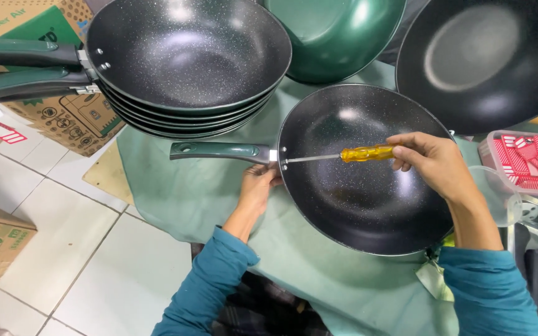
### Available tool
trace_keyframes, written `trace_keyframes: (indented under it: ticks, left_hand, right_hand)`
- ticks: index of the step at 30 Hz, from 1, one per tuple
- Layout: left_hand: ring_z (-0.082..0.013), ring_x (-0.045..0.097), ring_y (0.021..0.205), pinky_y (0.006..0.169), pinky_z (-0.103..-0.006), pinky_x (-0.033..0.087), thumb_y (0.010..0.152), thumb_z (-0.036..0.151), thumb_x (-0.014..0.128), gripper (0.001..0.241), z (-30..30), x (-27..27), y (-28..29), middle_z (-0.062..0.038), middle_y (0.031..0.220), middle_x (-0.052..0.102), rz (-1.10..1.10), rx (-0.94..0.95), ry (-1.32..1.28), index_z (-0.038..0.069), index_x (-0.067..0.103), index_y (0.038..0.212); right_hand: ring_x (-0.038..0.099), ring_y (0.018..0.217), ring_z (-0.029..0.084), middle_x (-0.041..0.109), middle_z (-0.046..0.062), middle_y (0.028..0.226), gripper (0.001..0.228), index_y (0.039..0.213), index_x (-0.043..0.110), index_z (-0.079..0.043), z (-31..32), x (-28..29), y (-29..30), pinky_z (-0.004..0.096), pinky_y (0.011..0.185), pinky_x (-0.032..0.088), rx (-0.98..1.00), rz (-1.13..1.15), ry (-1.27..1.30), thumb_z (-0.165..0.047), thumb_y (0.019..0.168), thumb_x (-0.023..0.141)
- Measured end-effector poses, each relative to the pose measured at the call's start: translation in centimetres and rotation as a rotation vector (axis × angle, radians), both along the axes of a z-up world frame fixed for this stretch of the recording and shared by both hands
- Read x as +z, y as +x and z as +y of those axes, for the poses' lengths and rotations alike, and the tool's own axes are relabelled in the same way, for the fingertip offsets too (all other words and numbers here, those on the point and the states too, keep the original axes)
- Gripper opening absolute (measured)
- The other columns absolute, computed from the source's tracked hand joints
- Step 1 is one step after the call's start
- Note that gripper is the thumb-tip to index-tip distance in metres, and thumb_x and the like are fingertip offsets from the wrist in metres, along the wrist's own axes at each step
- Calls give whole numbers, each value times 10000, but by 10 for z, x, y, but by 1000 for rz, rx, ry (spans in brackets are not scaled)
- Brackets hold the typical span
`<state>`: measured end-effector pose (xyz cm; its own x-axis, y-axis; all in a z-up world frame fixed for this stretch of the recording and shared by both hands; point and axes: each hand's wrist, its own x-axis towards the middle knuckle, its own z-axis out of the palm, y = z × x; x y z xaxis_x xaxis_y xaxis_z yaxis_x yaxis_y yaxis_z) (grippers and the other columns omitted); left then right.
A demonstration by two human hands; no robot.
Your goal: Assembling a handle onto a metal wok using a screwdriver and screws
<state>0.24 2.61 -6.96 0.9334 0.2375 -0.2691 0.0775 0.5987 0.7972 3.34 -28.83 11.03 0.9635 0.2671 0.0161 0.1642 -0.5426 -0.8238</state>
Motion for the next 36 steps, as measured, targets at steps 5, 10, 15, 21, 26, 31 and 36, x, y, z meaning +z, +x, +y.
trace_keyframes:
  ticks: [5,10,15,21,26,31,36]
  left_hand:
    - [-211,710,691,651,-344,648,876,-100,663,174,-2,5,-4,-96,785,760,-64,9,46,16,753,781]
    - [-218,717,695,673,-352,652,867,-110,629,194,-1,-6,-4,-114,793,768,-82,11,57,14,755,787]
    - [-212,722,720,685,-358,657,838,-133,576,234,-1,-11,-4,-106,809,769,-72,16,62,24,732,763]
    - [-207,721,726,685,-358,658,871,-103,581,215,-1,0,-8,-103,823,768,-97,-16,59,23,744,811]
    - [-199,710,724,673,-359,658,887,-98,583,216,-3,-1,-8,-94,835,769,-84,7,89,26,754,843]
    - [-243,755,703,606,-352,666,855,-96,668,193,-4,-21,3,-150,815,762,-97,62,185,15,776,970]
    - [-225,744,702,619,-335,664,873,-78,675,173,-8,-22,2,-150,831,760,-99,73,185,11,772,985]
  right_hand:
    - [564,627,142,665,99,687,218,1177,741,-12,3,1,3,270,676,485,-42,21,-18,-114,1018,631]
    - [549,604,148,639,91,634,246,1147,753,-25,5,1,6,270,666,446,-58,26,-71,-176,1052,584]
    - [508,568,148,619,94,610,262,1149,755,-24,7,1,4,265,639,426,-58,30,-79,-191,1062,572]
    - [585,661,179,721,173,751,318,1264,703,38,4,-7,-1,281,695,499,-34,84,57,-157,1050,573]
    - [574,644,164,724,160,765,289,1239,700,23,4,-23,-2,277,707,502,-68,48,128,-135,1012,620]
    - [706,674,287,682,297,864,285,1234,658,164,-4,-39,0,354,567,572,-76,23,151,-45,1044,625]
    - [699,654,275,679,293,852,293,1231,652,172,-2,-38,-6,346,551,566,-100,18,150,-56,1050,624]
